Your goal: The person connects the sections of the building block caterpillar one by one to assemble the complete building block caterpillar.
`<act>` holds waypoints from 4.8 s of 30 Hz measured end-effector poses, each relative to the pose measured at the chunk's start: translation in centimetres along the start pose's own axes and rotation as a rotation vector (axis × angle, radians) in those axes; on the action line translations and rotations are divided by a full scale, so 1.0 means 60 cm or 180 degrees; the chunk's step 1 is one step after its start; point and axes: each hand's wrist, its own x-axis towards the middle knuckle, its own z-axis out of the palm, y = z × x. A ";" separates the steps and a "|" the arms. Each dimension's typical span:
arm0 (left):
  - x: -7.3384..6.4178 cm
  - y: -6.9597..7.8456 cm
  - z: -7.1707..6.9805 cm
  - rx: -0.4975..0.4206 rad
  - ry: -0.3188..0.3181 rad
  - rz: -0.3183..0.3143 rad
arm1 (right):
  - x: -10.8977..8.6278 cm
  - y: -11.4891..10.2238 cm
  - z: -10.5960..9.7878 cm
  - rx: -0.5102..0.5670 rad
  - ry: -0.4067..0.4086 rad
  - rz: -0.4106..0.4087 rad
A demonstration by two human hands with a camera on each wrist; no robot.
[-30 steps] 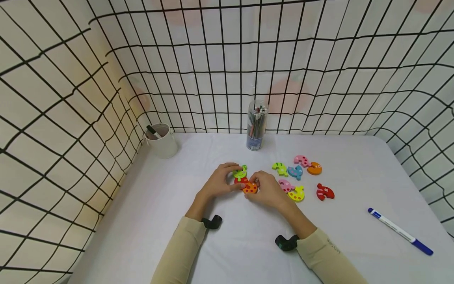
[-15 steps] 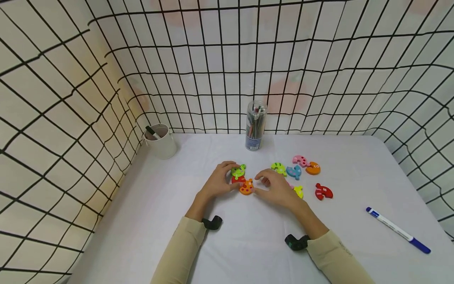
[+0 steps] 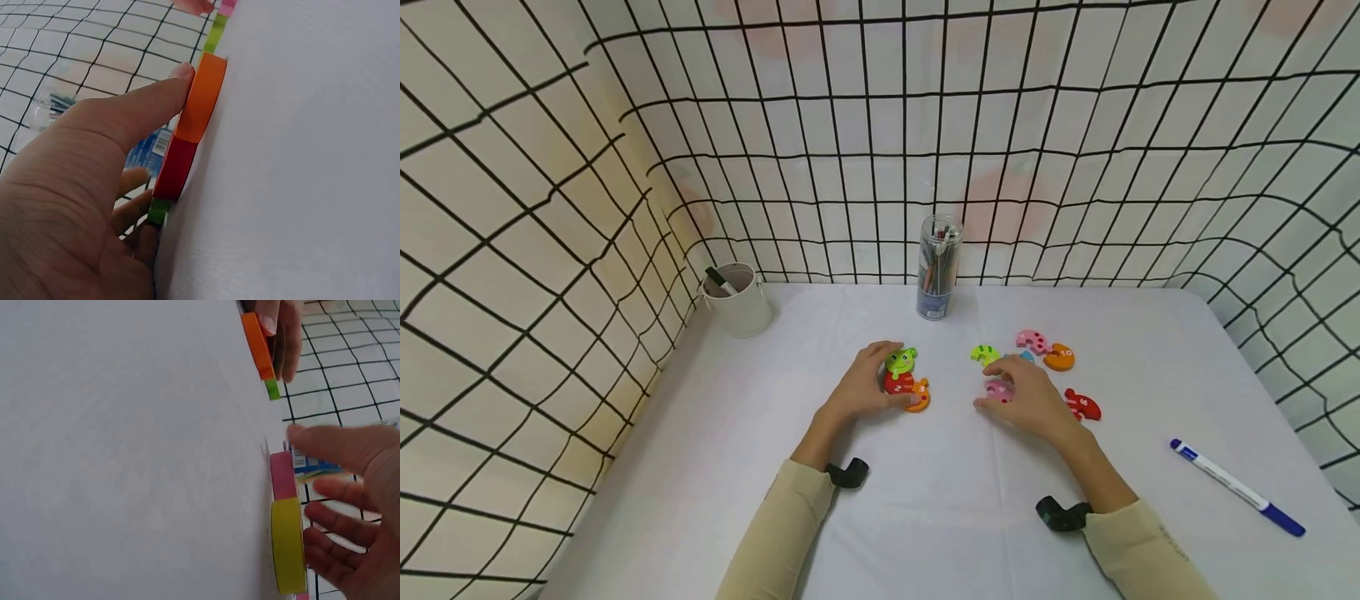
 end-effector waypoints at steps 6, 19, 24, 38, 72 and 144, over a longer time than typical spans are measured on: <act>-0.003 0.001 0.001 -0.0076 0.0042 0.0018 | -0.004 0.015 -0.005 -0.0132 -0.0197 0.0216; -0.004 -0.001 -0.009 -0.0081 -0.0125 -0.0003 | -0.007 0.017 -0.006 -0.0169 -0.0192 0.0076; -0.006 -0.001 -0.011 -0.0091 -0.0143 0.0027 | -0.008 0.016 -0.007 -0.0184 -0.0175 0.0182; -0.007 -0.001 -0.013 -0.0158 -0.0176 0.0012 | 0.009 -0.005 -0.002 0.0049 -0.0054 -0.0086; -0.005 -0.005 -0.010 -0.0223 -0.0160 0.0043 | 0.060 -0.089 0.053 0.0159 -0.0564 -0.0779; -0.008 0.000 -0.011 -0.0133 -0.0123 -0.0103 | 0.065 -0.010 0.015 0.0024 -0.0232 -0.0291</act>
